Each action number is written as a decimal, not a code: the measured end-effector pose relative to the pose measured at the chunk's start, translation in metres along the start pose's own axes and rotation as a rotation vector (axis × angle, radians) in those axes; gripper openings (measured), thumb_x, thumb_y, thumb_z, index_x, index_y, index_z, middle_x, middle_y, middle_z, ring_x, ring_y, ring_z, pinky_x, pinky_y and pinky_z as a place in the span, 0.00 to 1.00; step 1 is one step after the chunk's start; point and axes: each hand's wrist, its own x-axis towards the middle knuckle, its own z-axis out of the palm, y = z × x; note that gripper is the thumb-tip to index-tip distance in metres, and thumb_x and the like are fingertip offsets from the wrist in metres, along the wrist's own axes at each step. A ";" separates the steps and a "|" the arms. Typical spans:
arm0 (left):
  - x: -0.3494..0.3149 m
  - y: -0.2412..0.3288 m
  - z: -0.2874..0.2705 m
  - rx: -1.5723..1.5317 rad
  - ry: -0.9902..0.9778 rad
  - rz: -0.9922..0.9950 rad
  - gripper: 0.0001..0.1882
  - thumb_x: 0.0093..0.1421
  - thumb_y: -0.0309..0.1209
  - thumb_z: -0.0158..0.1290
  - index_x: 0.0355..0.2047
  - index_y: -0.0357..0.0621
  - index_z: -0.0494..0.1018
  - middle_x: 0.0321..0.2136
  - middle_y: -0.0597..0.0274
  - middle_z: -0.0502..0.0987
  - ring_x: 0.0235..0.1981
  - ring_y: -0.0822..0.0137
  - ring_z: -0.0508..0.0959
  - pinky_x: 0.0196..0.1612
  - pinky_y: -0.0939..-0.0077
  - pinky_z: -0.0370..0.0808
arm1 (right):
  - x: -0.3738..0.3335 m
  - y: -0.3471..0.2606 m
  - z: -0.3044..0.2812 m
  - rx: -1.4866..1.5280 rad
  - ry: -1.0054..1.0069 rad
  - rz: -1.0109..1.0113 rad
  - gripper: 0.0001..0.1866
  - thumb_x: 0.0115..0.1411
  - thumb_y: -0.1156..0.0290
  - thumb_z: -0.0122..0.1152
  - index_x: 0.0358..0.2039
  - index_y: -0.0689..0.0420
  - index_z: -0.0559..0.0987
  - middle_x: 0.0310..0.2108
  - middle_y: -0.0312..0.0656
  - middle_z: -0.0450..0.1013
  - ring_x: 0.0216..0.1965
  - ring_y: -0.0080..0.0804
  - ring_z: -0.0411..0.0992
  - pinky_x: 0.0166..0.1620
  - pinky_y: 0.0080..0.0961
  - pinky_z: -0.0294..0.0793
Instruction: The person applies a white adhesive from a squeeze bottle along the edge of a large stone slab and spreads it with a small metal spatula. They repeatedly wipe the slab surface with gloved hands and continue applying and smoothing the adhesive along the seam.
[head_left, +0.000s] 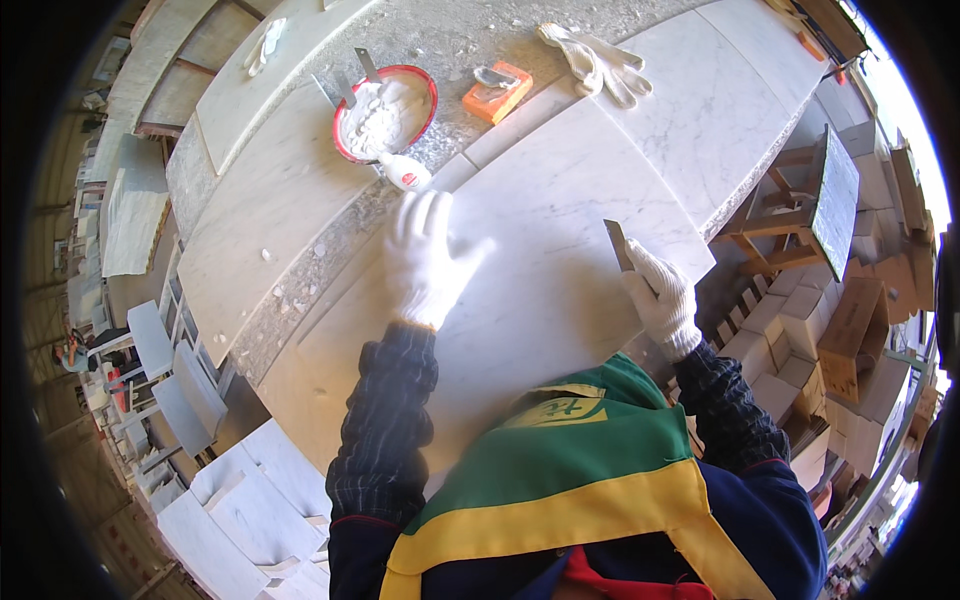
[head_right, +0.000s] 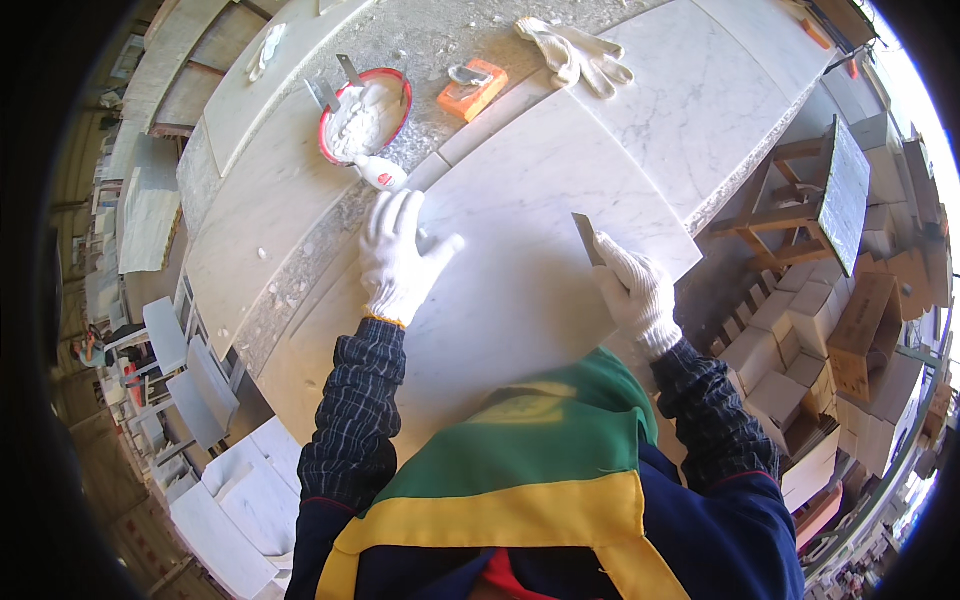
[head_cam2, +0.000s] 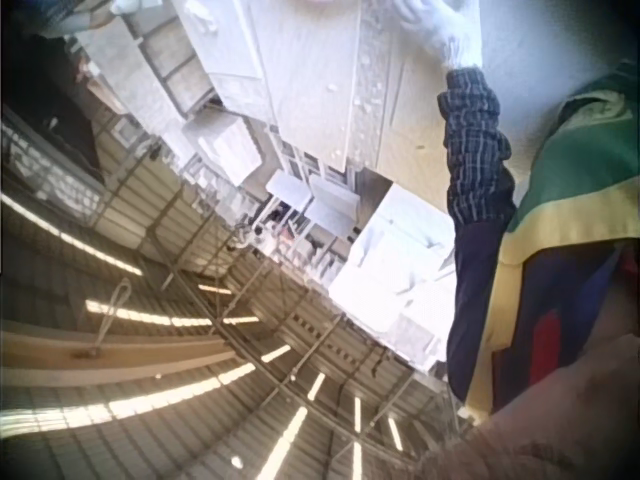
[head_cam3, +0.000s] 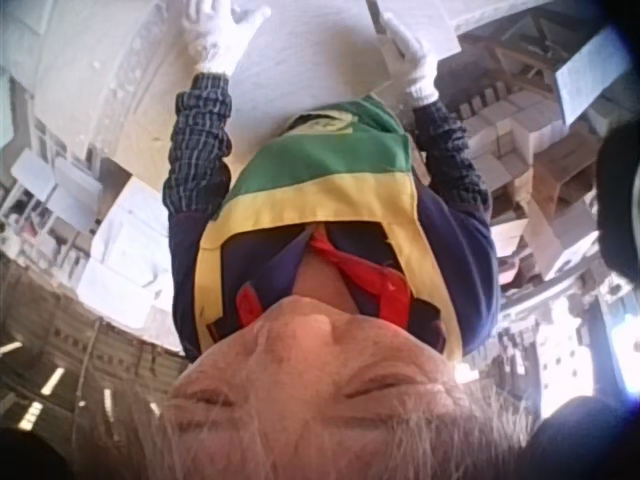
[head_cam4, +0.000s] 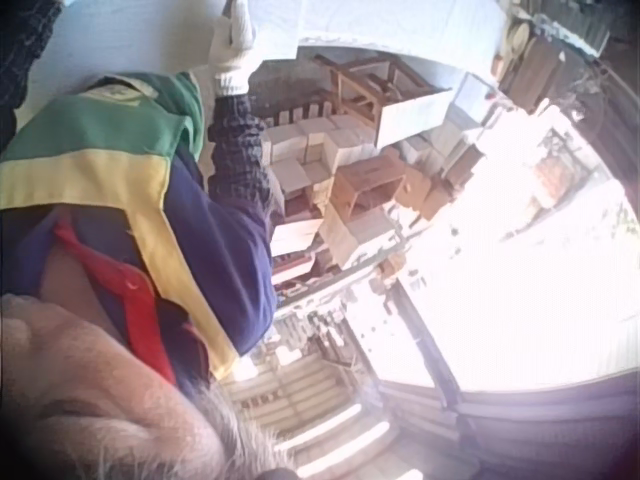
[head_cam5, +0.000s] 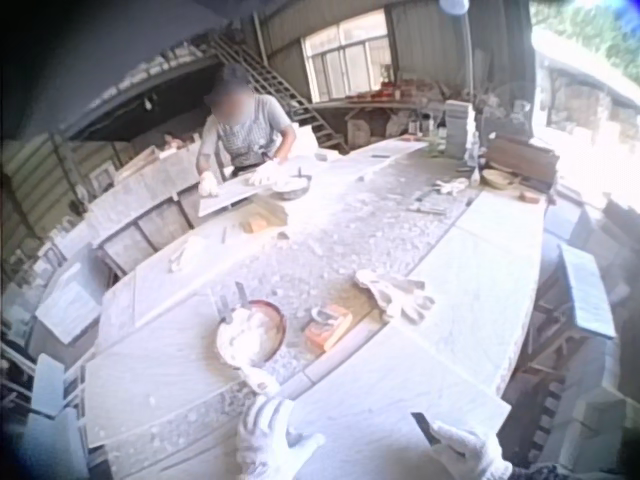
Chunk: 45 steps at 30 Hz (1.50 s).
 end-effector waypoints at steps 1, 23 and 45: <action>-0.003 -0.008 -0.001 -0.006 0.013 -0.142 0.30 0.60 0.43 0.67 0.59 0.42 0.76 0.59 0.49 0.76 0.64 0.45 0.72 0.67 0.50 0.69 | 0.000 0.001 0.002 -0.002 0.033 -0.032 0.23 0.59 0.78 0.69 0.57 0.61 0.83 0.38 0.52 0.84 0.36 0.48 0.84 0.42 0.35 0.82; -0.107 -0.066 -0.044 -0.082 0.185 -0.608 0.20 0.73 0.36 0.55 0.61 0.41 0.76 0.62 0.47 0.75 0.65 0.49 0.72 0.68 0.56 0.69 | 0.115 -0.030 0.038 -0.309 -0.416 -0.370 0.24 0.63 0.69 0.66 0.61 0.54 0.79 0.38 0.48 0.82 0.39 0.52 0.81 0.42 0.44 0.81; -0.105 -0.072 -0.042 -0.021 0.183 -0.505 0.18 0.69 0.36 0.59 0.56 0.41 0.79 0.56 0.48 0.79 0.62 0.43 0.73 0.66 0.49 0.68 | 0.142 -0.063 0.058 -0.611 -0.744 -0.310 0.21 0.67 0.66 0.59 0.61 0.45 0.79 0.30 0.45 0.79 0.33 0.47 0.81 0.34 0.45 0.79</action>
